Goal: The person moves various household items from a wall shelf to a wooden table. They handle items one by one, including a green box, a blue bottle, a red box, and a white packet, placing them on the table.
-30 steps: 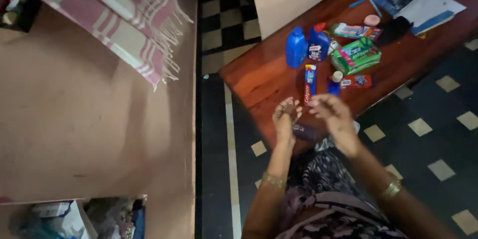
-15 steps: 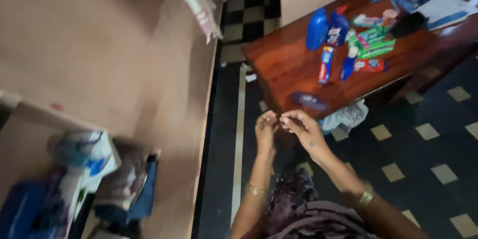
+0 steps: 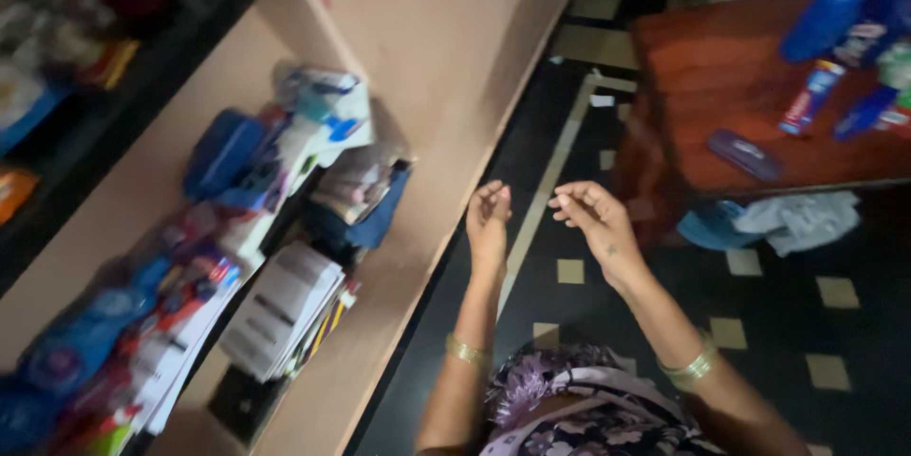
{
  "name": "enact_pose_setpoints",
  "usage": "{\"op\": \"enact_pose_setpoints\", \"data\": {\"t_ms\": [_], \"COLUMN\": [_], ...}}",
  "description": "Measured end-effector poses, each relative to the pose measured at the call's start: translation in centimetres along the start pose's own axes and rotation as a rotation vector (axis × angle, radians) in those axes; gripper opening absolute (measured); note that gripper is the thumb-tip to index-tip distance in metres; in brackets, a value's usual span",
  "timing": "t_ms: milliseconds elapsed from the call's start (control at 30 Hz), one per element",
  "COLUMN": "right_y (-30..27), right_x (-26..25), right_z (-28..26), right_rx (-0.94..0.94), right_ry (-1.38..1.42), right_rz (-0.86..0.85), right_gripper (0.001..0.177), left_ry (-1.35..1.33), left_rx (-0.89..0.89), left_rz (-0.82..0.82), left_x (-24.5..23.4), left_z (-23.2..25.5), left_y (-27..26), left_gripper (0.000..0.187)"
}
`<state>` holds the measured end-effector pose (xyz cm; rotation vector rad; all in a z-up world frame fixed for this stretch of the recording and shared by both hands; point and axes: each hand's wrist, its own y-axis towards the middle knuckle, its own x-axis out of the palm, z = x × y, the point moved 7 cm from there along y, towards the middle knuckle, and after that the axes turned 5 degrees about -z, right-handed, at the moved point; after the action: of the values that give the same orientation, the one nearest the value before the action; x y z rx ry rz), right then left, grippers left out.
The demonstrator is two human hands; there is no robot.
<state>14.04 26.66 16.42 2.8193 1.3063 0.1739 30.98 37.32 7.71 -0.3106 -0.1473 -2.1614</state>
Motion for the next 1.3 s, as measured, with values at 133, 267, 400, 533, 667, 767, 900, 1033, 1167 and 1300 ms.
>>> {"op": "enact_pose_setpoints", "data": {"t_ms": [133, 267, 400, 533, 667, 767, 900, 1033, 1167, 1300], "right_y": [0.7, 2.6, 4.4, 5.2, 5.0, 5.0, 5.3, 6.3, 7.9, 10.3], "right_x": [5.6, 12.5, 21.9, 31.9, 40.9, 46.3, 52.7, 57.5, 61.7, 64.8], "right_z": [-0.8, -1.4, -2.3, -4.5, -8.1, -10.2, -14.9, -17.0, -18.0, -16.8], "right_rx": [-0.03, -0.046, -0.071, -0.125, -0.188, -0.124, -0.495, -0.711, -0.949, -0.919], "right_ry": [0.025, 0.012, 0.075, 0.105, 0.138, 0.115, -0.02, -0.248, -0.471, -0.692], "right_rz": [-0.072, -0.121, -0.221, -0.349, -0.509, -0.552, -0.551, -0.471, -0.316, -0.197], "right_gripper": [0.02, 0.021, 0.02, 0.021, 0.022, 0.024, 0.026, 0.039, 0.059, 0.073], "left_ry": [-0.071, 0.162, 0.212, 0.86, 1.205, 1.338, 1.427, 1.42, 1.486, 1.494], "left_rx": [0.22, 0.488, 0.613, 0.952, 0.932, 0.831, 0.801, 0.636, 0.476, 0.471], "left_rz": [0.024, 0.128, 0.168, 0.525, 0.746, 0.839, 0.809, 0.824, 0.917, 1.013], "left_x": [-6.5, -14.3, -22.6, -30.1, -38.1, -43.3, -46.7, -47.9, -47.4, -46.5], "left_z": [6.1, 16.4, 28.0, 40.2, 47.9, 50.7, 50.3, 48.8, 48.5, 48.4], "left_y": [1.8, 2.4, 0.1, -5.1, -6.6, -5.9, -3.9, -2.5, -2.1, -2.8], "left_gripper": [0.025, 0.023, 0.025, 0.026, 0.042, 0.058, 0.097, 0.108, 0.106, 0.095]}}
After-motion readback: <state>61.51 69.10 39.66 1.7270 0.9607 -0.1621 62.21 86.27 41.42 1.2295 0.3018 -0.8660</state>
